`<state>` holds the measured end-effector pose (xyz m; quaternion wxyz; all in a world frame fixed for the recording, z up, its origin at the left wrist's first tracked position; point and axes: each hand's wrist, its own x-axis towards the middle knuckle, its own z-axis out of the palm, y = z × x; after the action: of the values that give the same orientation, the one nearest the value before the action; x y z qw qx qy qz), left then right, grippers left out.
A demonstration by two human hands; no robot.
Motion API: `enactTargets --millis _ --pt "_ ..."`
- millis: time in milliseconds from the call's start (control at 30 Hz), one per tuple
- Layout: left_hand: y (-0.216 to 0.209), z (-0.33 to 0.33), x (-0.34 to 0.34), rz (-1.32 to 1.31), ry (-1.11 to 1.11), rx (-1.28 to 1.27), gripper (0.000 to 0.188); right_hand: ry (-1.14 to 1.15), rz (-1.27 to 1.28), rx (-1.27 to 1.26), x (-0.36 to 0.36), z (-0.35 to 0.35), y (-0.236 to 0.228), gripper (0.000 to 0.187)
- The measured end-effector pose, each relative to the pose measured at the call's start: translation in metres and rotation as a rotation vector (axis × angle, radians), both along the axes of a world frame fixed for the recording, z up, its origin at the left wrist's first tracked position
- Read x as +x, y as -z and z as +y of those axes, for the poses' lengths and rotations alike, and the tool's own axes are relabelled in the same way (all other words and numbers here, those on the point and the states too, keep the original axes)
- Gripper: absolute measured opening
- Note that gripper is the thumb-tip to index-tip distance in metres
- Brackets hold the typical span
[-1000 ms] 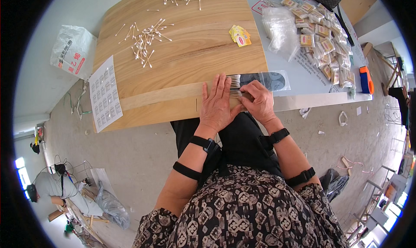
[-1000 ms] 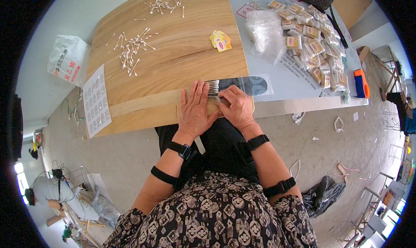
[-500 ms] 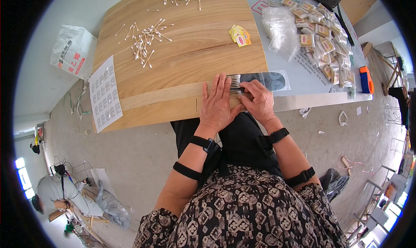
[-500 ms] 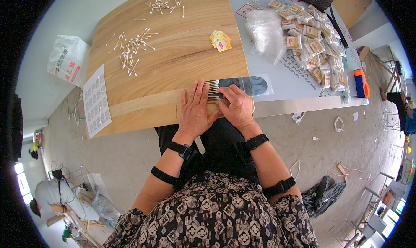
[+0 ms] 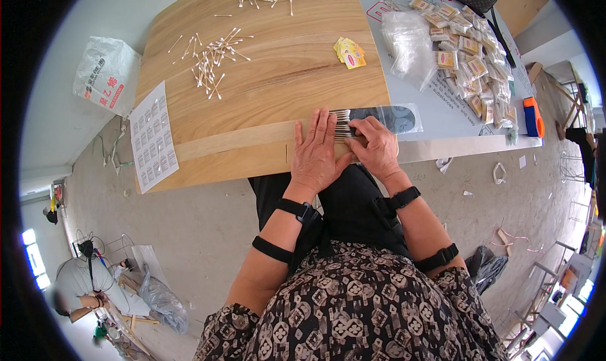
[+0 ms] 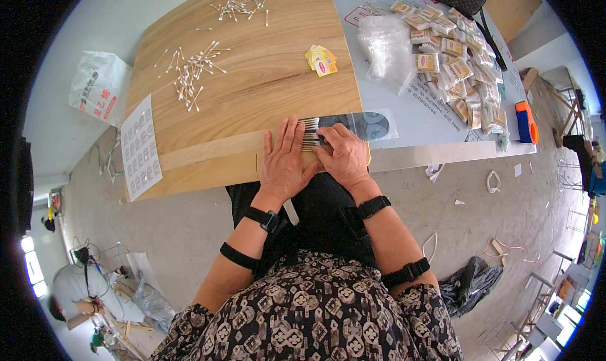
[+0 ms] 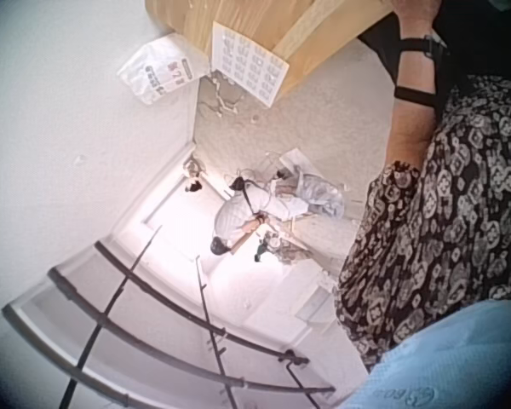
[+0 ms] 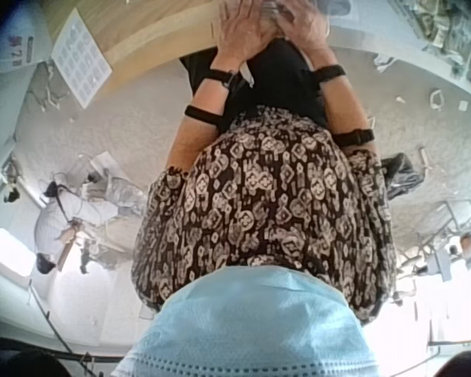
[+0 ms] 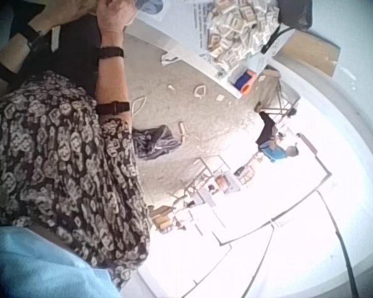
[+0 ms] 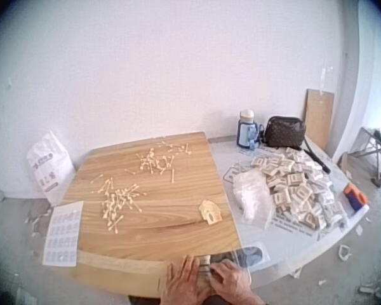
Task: The recorder is seen organizing and packaging cotton swabs into plastic containers and then placing them into larger plastic bags.
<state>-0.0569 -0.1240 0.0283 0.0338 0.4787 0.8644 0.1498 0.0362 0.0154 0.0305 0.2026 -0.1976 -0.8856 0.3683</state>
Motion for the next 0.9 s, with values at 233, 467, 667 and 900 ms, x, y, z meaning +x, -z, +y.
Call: enactTargets --millis 233,467,667,900 --pt "0.0 0.0 0.0 -0.006 -0.002 0.018 0.086 0.006 -0.041 0.039 -0.003 0.0 -0.004 0.041" --pt "0.0 -0.001 0.0 -0.009 -0.001 0.014 0.086 -0.012 -0.087 0.021 -0.003 0.002 -0.009 0.05" --pt "0.001 -0.002 0.0 -0.017 0.011 0.02 0.085 -0.028 -0.144 0.016 -0.008 0.007 -0.009 0.058" --pt "-0.002 -0.003 -0.002 -0.027 0.035 0.004 0.076 -0.006 -0.143 0.04 -0.011 0.007 -0.011 0.053"
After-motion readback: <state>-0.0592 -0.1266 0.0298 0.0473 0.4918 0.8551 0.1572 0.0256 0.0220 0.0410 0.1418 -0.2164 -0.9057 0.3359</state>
